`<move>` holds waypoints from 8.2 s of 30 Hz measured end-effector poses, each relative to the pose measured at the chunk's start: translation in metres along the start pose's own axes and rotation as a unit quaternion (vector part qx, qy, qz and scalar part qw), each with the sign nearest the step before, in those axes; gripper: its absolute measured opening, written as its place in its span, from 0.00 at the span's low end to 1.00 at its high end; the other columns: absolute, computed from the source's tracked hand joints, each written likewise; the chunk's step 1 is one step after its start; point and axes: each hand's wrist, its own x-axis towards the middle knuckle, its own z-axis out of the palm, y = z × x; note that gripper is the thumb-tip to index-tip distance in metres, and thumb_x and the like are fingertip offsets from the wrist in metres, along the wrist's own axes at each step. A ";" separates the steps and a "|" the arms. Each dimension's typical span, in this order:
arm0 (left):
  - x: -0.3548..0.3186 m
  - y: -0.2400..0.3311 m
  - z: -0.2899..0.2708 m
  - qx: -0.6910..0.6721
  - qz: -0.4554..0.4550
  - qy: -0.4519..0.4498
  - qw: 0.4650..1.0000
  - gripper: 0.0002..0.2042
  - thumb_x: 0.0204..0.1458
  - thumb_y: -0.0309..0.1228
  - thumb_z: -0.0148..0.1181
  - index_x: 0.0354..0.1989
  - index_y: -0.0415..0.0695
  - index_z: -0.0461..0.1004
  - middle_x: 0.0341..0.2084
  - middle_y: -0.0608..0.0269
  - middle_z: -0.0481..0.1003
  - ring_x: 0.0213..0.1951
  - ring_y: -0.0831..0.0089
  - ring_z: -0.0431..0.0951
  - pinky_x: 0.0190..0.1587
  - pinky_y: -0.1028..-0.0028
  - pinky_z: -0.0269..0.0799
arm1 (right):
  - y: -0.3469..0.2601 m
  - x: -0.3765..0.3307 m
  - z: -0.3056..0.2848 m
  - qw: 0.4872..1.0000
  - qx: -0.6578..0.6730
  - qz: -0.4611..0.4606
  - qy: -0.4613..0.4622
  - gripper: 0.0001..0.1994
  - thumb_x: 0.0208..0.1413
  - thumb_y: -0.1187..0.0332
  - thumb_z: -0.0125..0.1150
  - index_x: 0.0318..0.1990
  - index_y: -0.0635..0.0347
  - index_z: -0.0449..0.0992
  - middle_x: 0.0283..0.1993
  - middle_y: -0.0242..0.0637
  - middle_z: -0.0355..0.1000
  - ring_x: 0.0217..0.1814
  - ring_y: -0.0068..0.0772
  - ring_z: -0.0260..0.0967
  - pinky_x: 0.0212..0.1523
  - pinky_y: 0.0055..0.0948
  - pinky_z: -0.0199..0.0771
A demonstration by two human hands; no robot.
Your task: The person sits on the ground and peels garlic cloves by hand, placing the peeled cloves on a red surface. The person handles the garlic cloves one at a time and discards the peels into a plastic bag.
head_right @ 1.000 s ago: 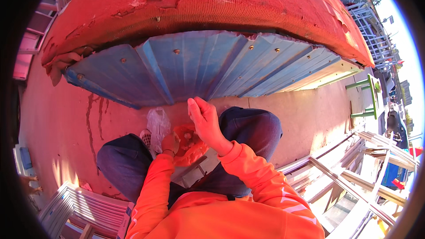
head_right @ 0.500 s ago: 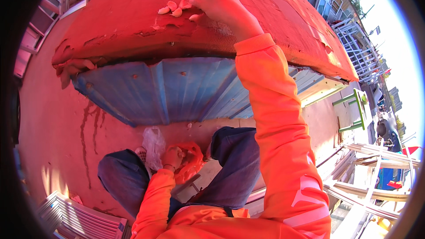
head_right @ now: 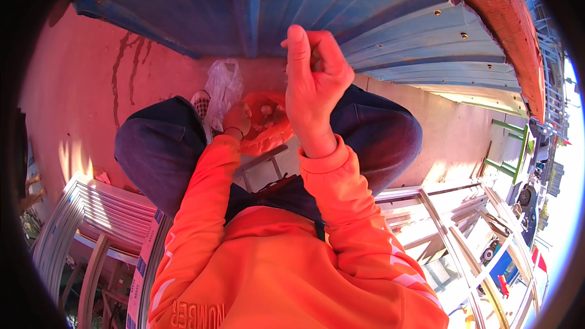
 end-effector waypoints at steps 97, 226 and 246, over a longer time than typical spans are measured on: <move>-0.087 0.075 -0.104 -0.201 0.200 -0.055 0.957 0.20 0.48 0.30 0.65 0.49 0.37 0.70 0.36 0.39 0.77 0.43 0.39 0.77 0.42 0.55 0.73 | 0.136 -0.125 -0.037 0.936 -0.060 0.214 -0.274 0.15 0.65 0.65 0.58 0.28 0.66 0.71 0.21 0.35 0.64 0.25 0.27 0.60 0.28 0.32 0.61; -0.072 0.074 -0.079 -0.534 0.026 0.012 0.845 0.07 0.64 0.31 0.61 0.43 0.41 0.78 0.22 0.78 0.71 0.21 0.91 0.63 0.20 0.84 0.55 | 0.143 -0.131 -0.027 0.886 0.169 0.403 -0.151 0.07 0.67 0.67 0.58 0.40 0.62 0.73 0.30 0.27 0.73 0.27 0.12 0.66 0.25 0.17 0.65; -0.080 0.085 -0.066 -0.384 0.176 0.161 0.892 0.08 0.64 0.27 0.59 0.47 0.37 0.77 0.35 0.69 0.78 0.38 0.83 0.75 0.40 0.80 0.71 | 0.132 -0.139 -0.017 0.952 0.068 0.286 -0.081 0.02 0.67 0.76 0.50 0.42 0.64 0.68 0.32 0.32 0.71 0.31 0.17 0.67 0.28 0.21 0.67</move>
